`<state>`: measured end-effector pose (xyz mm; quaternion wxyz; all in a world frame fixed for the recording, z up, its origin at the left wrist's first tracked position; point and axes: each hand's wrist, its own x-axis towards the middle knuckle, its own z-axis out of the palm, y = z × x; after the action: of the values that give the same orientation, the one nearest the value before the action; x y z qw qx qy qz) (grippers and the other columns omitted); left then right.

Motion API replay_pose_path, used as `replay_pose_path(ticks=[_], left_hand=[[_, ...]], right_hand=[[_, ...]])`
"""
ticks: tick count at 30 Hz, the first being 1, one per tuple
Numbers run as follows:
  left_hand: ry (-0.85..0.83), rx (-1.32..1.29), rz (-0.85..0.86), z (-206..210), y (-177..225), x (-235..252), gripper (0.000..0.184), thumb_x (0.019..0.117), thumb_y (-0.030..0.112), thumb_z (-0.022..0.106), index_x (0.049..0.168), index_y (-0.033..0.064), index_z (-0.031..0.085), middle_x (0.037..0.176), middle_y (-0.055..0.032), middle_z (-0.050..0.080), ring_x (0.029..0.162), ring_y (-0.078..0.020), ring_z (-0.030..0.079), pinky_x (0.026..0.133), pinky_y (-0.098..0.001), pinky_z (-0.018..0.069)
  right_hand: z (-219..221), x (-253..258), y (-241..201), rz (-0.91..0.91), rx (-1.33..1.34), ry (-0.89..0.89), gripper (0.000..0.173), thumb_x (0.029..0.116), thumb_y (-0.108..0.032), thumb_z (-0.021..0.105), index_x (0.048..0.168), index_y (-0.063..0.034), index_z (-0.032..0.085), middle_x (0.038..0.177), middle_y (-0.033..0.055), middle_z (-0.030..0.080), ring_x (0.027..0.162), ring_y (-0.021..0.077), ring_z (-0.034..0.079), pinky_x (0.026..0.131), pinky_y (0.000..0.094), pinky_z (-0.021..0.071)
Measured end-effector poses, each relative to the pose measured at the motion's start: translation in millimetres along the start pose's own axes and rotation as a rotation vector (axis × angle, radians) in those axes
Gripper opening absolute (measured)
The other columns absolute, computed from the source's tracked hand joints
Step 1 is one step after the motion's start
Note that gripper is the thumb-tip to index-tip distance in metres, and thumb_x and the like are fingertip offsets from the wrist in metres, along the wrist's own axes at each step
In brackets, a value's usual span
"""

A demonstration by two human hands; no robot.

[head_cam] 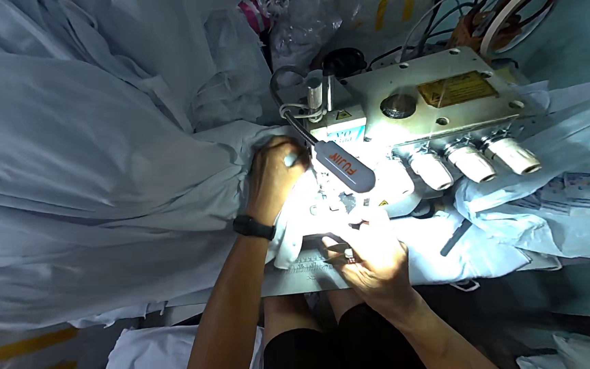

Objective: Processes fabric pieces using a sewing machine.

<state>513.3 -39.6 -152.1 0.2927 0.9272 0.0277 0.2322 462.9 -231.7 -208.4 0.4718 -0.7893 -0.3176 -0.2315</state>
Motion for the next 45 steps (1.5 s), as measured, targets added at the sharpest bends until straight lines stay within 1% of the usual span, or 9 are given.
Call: replay_pose_path(ticks=[3,7,12,15,21,27,30,40,45], left_hand=[[0.047,0.034,-0.113,4.1,-0.6,-0.1,0.018,0.0927,0.012,0.068,0.101,-0.003,0.075,0.117,-0.0196,0.07,0.112,-0.0284,0.067,0.1,-0.0431,0.0505],[0.046,0.139,-0.196,-4.3,18.5,-46.8,0.024,0.0989,0.014,0.063,0.115,-0.0041,0.065,0.125,-0.0241,0.061,0.114,-0.0392,0.061,0.096,-0.054,0.0511],[0.064,0.127,-0.291,-18.8,24.6,-81.4,0.045,0.1022,0.022,0.059,0.139,-0.0046,0.052,0.112,-0.0235,0.064,0.098,-0.0343,0.064,0.085,-0.05,0.0539],[-0.081,0.148,-0.312,-37.9,20.3,-69.2,0.046,0.1064,0.021,0.054,0.148,0.0028,0.046,0.1,-0.0203,0.064,0.08,-0.0318,0.064,0.07,-0.0502,0.0543],[-0.079,0.14,-0.024,-48.0,1.3,-58.8,0.015,0.0966,0.014,0.066,0.093,0.001,0.071,0.124,-0.0186,0.061,0.113,-0.0343,0.059,0.095,-0.0519,0.0464],[-0.072,-0.135,0.048,-65.8,0.8,-59.5,0.007,0.0973,0.001,0.056,0.102,-0.0007,0.062,0.098,-0.0087,0.071,0.089,-0.01,0.068,0.082,-0.0272,0.056],[-0.122,-0.083,0.14,-71.5,-0.6,-58.4,0.021,0.0927,-0.007,0.052,0.088,-0.0019,0.072,0.105,-0.0115,0.073,0.1,-0.0134,0.07,0.09,-0.0282,0.0558],[-0.225,0.029,0.173,-82.8,7.8,-59.1,0.029,0.0949,-0.006,0.051,0.109,0.0002,0.075,0.117,-0.0101,0.073,0.108,-0.0171,0.069,0.094,-0.0384,0.0536],[-0.29,0.069,0.151,-88.4,16.7,-65.3,0.026,0.0897,-0.01,0.055,0.097,0.0007,0.078,0.111,-0.0126,0.074,0.104,-0.024,0.071,0.09,-0.0455,0.0533]], right_hand=[[-6.8,-3.0,-3.3,-0.013,0.08,0.051,0.03,0.0916,-0.02,0.069,0.069,-0.0027,0.062,0.081,0.0126,0.065,0.071,0.0083,0.059,0.063,0.0141,0.0464],[-25.8,-11.7,-1.5,0.056,0.012,-0.006,0.038,0.0893,-0.036,0.072,0.067,-0.0066,0.063,0.06,0.0047,0.061,0.054,0.0069,0.054,0.051,0.0213,0.0383],[-35.9,-10.0,-5.8,0.266,-0.026,-0.228,0.055,0.0882,-0.059,0.064,0.095,-0.0042,0.071,0.066,0.001,0.058,0.055,0.0082,0.049,0.052,0.0263,0.0393],[-32.0,-4.9,-9.5,0.292,0.079,-0.264,0.04,0.0974,-0.036,0.06,0.11,0.0011,0.07,0.082,0.0057,0.065,0.068,0.003,0.055,0.064,0.0153,0.0453],[-23.4,8.6,-11.5,0.12,-0.142,-0.133,0.024,0.0951,-0.012,0.06,0.103,0.0041,0.076,0.09,0.0174,0.07,0.075,0.0208,0.067,0.069,0.0268,0.0552],[-7.0,23.6,-25.2,0.113,-0.266,-0.124,0.022,0.0948,-0.008,0.06,0.098,0.0041,0.077,0.083,0.0202,0.069,0.071,0.0323,0.07,0.062,0.041,0.058],[-2.0,28.9,-34.9,0.137,-0.318,-0.182,0.022,0.0937,-0.007,0.061,0.103,0.0058,0.076,0.086,0.0229,0.069,0.072,0.0365,0.071,0.061,0.0463,0.0577],[7.6,29.9,-37.5,0.122,-0.303,-0.173,0.016,0.0914,-0.006,0.064,0.095,0.0073,0.071,0.083,0.0223,0.067,0.071,0.0383,0.07,0.059,0.049,0.056],[8.3,29.4,-34.4,0.104,-0.3,-0.167,0.018,0.0917,-0.007,0.063,0.099,0.0072,0.071,0.083,0.0226,0.067,0.069,0.039,0.069,0.057,0.0499,0.055]])
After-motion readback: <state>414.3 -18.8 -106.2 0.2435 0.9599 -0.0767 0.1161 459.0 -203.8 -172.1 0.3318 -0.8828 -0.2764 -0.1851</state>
